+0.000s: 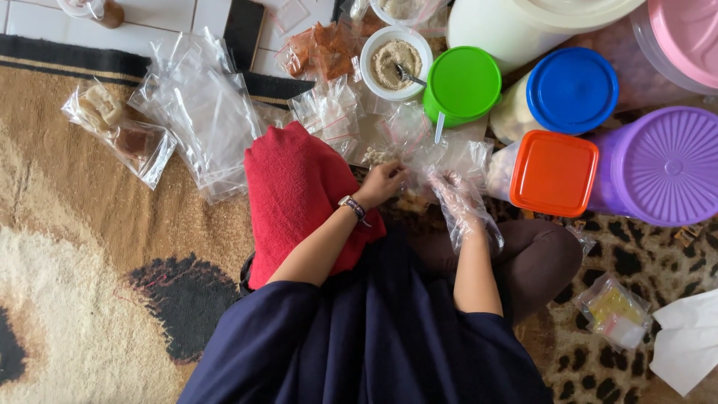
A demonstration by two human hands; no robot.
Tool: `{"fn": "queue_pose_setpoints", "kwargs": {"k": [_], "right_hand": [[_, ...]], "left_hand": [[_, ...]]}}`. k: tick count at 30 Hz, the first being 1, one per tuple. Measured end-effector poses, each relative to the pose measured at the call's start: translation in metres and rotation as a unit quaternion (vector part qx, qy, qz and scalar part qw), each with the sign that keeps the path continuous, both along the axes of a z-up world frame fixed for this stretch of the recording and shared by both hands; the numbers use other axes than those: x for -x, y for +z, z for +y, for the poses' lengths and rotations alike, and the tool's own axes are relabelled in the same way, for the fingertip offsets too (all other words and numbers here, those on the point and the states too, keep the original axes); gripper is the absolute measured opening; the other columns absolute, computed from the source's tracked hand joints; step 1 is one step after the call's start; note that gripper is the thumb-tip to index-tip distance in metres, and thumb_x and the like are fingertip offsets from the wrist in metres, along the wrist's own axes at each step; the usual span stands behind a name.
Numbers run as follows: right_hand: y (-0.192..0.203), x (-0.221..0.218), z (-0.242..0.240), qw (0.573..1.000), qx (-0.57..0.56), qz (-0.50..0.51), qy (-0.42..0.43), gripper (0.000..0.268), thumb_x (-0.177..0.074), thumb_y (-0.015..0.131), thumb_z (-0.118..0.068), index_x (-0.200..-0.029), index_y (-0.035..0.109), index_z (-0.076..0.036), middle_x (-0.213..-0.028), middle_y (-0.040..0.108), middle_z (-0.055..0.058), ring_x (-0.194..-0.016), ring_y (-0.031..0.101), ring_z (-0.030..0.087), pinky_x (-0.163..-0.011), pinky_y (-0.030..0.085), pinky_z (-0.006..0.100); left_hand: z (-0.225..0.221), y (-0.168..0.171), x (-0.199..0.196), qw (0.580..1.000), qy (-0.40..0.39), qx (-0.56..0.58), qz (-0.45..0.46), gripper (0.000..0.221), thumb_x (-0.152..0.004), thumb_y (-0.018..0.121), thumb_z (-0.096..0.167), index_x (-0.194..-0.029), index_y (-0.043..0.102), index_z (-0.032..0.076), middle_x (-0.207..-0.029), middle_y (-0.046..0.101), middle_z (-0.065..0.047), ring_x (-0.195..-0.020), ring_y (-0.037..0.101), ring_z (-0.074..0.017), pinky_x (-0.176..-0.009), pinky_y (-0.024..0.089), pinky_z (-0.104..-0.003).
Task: The person puts small snacks into plastic bags with a plastic glove and by hand, then sets the filled bags on the rug.
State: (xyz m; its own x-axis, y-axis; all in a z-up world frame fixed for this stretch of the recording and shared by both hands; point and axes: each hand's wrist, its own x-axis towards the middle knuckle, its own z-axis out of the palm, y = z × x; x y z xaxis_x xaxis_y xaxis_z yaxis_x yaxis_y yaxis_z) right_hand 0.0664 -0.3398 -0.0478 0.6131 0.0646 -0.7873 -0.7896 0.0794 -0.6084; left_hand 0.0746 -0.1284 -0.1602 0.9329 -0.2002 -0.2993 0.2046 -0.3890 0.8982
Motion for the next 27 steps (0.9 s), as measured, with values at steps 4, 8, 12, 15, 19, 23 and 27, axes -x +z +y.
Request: {"fn": "queue_pose_setpoints", "kwargs": {"k": [4,8,12,15,19,23,27], "right_hand": [[-0.011,0.005,0.016,0.895,0.389,-0.081,0.203,0.053,-0.087,0.058,-0.086,-0.117,0.073,-0.044,-0.113,0.075,-0.006,-0.116,0.068,0.023,-0.099,0.052,0.040],[-0.075,-0.011,-0.010,0.997,0.006,-0.073,-0.001,0.052,-0.103,0.065,-0.035,-0.140,0.055,0.000,-0.131,0.064,0.029,-0.115,0.068,0.039,-0.094,0.059,0.049],[-0.071,-0.009,-0.012,0.994,-0.013,-0.101,-0.026,0.056,-0.100,0.070,-0.044,-0.142,0.052,-0.011,-0.129,0.067,0.022,-0.111,0.071,0.038,-0.091,0.061,0.052],[-0.063,-0.011,-0.006,0.996,-0.012,-0.093,-0.010,0.058,-0.101,0.066,-0.047,-0.144,0.050,-0.011,-0.130,0.066,0.019,-0.111,0.071,0.034,-0.090,0.061,0.048],[-0.024,-0.011,0.004,0.995,0.059,-0.057,0.054,0.048,-0.102,0.062,-0.050,-0.132,0.062,-0.012,-0.121,0.071,0.019,-0.107,0.071,0.034,-0.093,0.058,0.048],[-0.015,-0.009,0.005,0.978,0.199,-0.057,0.015,0.032,-0.100,0.065,-0.053,-0.125,0.065,-0.032,-0.091,0.078,0.006,-0.083,0.078,0.019,-0.086,0.060,0.032],[-0.077,-0.005,-0.038,0.975,0.187,-0.119,-0.012,0.032,-0.097,0.075,-0.035,-0.121,0.066,-0.017,-0.096,0.076,0.011,-0.089,0.076,0.019,-0.083,0.061,0.032]], "left_hand": [[-0.002,-0.013,-0.004,0.996,0.044,0.080,0.018,0.020,-0.096,0.066,0.038,-0.101,0.074,0.021,-0.077,0.074,-0.004,-0.080,0.071,-0.0182,-0.072,0.057,-0.035],[0.007,-0.003,-0.012,0.975,0.120,0.169,0.079,0.025,-0.099,0.063,0.037,-0.095,0.075,0.015,-0.070,0.073,-0.004,-0.072,0.068,-0.0136,-0.065,0.057,-0.030],[0.015,0.031,-0.021,0.954,0.179,0.210,0.115,0.024,-0.097,0.065,0.033,-0.094,0.071,0.010,-0.079,0.067,-0.008,-0.073,0.064,-0.0164,-0.059,0.060,-0.029],[0.020,0.035,-0.030,0.948,0.189,0.214,0.144,0.023,-0.097,0.062,0.039,-0.098,0.070,0.018,-0.085,0.068,-0.008,-0.067,0.067,-0.0188,-0.053,0.062,-0.031],[0.023,0.053,-0.025,0.940,0.186,0.239,0.157,0.025,-0.097,0.061,0.034,-0.096,0.070,0.010,-0.078,0.065,-0.010,-0.066,0.060,-0.0174,-0.052,0.058,-0.030],[0.000,-0.010,-0.019,0.980,0.055,0.129,0.141,0.029,-0.095,0.060,0.042,-0.094,0.069,0.015,-0.074,0.067,-0.012,-0.071,0.069,-0.0246,-0.062,0.058,-0.041],[-0.026,-0.034,-0.003,0.993,-0.074,0.073,0.064,0.031,-0.095,0.057,0.035,-0.104,0.067,0.007,-0.098,0.071,-0.025,-0.096,0.067,-0.0474,-0.084,0.055,-0.055]]}}
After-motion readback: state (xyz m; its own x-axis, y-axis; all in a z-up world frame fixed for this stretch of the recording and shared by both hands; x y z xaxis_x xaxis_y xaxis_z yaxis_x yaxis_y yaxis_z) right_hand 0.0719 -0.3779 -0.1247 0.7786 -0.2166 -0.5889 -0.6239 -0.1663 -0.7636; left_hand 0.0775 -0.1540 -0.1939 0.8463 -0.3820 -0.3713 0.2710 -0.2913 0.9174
